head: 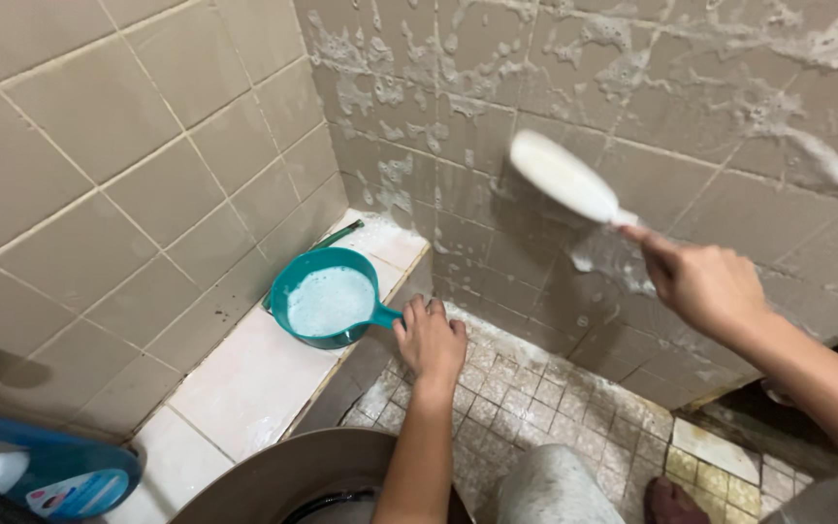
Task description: The person scrubs tiled bathroom walls using a brush and soapy water from a teal scoop. They repeatedly dip the brush into the scoop and scrub different sections of the wall, spreading foam across the tiles.
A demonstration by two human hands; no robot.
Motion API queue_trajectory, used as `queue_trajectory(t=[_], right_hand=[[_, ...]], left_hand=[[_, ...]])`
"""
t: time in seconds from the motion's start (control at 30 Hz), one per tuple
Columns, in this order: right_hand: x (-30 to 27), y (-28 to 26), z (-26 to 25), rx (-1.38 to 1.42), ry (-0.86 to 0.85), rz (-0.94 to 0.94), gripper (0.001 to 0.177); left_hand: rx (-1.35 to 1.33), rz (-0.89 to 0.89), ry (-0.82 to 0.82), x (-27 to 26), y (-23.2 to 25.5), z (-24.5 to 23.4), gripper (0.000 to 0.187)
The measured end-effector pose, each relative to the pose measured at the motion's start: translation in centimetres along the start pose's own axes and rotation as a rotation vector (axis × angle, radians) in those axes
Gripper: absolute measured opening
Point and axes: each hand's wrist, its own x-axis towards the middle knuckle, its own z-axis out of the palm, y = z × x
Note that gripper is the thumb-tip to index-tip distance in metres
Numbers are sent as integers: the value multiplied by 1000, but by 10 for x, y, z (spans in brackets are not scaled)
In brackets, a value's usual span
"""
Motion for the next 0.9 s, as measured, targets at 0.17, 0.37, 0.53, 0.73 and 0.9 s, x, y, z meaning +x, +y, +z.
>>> queue_trajectory(t=[0.17,0.37,0.53,0.73,0.9], right_hand=[[6,-10,6,97,-27,6,53],[6,1,9,127,151,-3,49],[1,-4,20,50,70,-81,43],[9,9,35,227,239,-81,40],[6,-7,33,46,-47,-86,52]], left_hand=[[14,-37,-42,-1,-4,-2,40],[28,-11,-35,1,-3,6,41],[41,5,-67,4,-6,3,43],[50,-2,-100,1,-3,11,42],[50,-6,-111,-1,-5,11,41]])
